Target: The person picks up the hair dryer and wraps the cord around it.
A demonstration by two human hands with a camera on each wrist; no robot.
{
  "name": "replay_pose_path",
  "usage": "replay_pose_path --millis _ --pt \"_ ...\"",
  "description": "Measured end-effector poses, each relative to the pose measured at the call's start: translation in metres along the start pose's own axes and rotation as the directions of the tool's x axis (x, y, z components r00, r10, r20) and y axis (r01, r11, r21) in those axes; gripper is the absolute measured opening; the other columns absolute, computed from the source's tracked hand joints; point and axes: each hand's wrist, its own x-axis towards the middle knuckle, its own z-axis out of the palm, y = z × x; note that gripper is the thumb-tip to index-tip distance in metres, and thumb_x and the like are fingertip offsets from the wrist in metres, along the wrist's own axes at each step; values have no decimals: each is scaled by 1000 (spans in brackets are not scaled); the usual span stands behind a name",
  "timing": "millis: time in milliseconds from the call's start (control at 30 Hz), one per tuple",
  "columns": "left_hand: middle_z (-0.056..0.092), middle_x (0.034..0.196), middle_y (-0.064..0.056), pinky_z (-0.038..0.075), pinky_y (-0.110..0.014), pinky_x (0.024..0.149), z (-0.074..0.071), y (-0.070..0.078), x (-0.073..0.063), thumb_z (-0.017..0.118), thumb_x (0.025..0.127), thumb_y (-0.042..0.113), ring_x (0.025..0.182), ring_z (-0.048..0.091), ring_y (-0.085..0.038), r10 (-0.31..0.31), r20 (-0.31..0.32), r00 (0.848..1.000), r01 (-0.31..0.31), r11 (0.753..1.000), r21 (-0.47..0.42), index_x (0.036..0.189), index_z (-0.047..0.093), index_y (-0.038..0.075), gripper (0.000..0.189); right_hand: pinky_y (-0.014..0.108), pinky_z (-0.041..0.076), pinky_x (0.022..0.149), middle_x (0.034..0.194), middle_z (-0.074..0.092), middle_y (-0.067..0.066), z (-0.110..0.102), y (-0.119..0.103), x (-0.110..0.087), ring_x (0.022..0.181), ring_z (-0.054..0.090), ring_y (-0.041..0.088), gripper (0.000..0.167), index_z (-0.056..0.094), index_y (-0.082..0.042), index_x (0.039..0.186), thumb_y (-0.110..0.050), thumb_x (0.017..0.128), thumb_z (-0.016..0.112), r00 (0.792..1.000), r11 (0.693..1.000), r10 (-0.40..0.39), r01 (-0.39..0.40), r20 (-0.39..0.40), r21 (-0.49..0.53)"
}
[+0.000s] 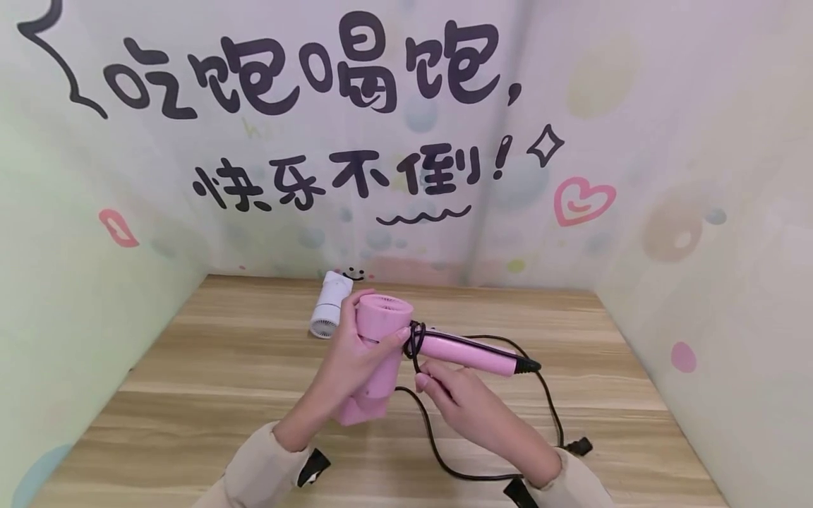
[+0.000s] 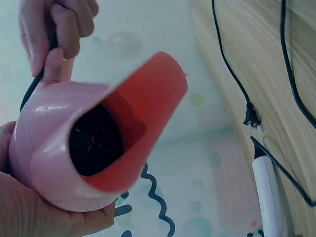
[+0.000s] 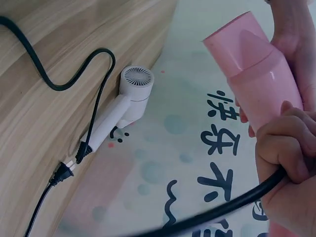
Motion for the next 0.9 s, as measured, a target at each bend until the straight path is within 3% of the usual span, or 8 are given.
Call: replay_pose_path --millis 300,433,633,900 --pt "53 114 -17 53 -35 71 -2 7 -3 70 81 23 86 61 -23 -109 32 993 113 986 -125 138 26 17 72 18 38 49 63 46 -9 3 16 2 52 35 -4 24 61 -13 80 -21 98 46 1000 996 11 -11 -5 84" --pt "54 115 -17 53 -36 72 -4 7 -5 70 82 24 86 62 -23 -130 51 990 136 980 -146 136 27 17 69 19 41 54 71 51 -8 0 22 4 58 39 -1 21 59 -16 79 -22 96 49 1000 999 0 1 -12 52" --pt "53 114 -17 54 -37 71 -3 5 -5 68 83 25 84 62 -23 -161 78 984 173 970 -171 132 31 18 62 18 41 58 70 49 -11 -4 29 7 63 42 0 17 55 -17 77 -21 93 55 996 999 -43 41 -76 -30" --pt "52 113 -17 53 -36 69 1 2 -5 69 83 29 83 61 -24 -186 100 978 201 965 -169 129 32 17 60 22 45 57 72 54 -3 0 36 12 63 48 4 19 59 -16 89 -32 94 51 993 988 117 -117 6 100"
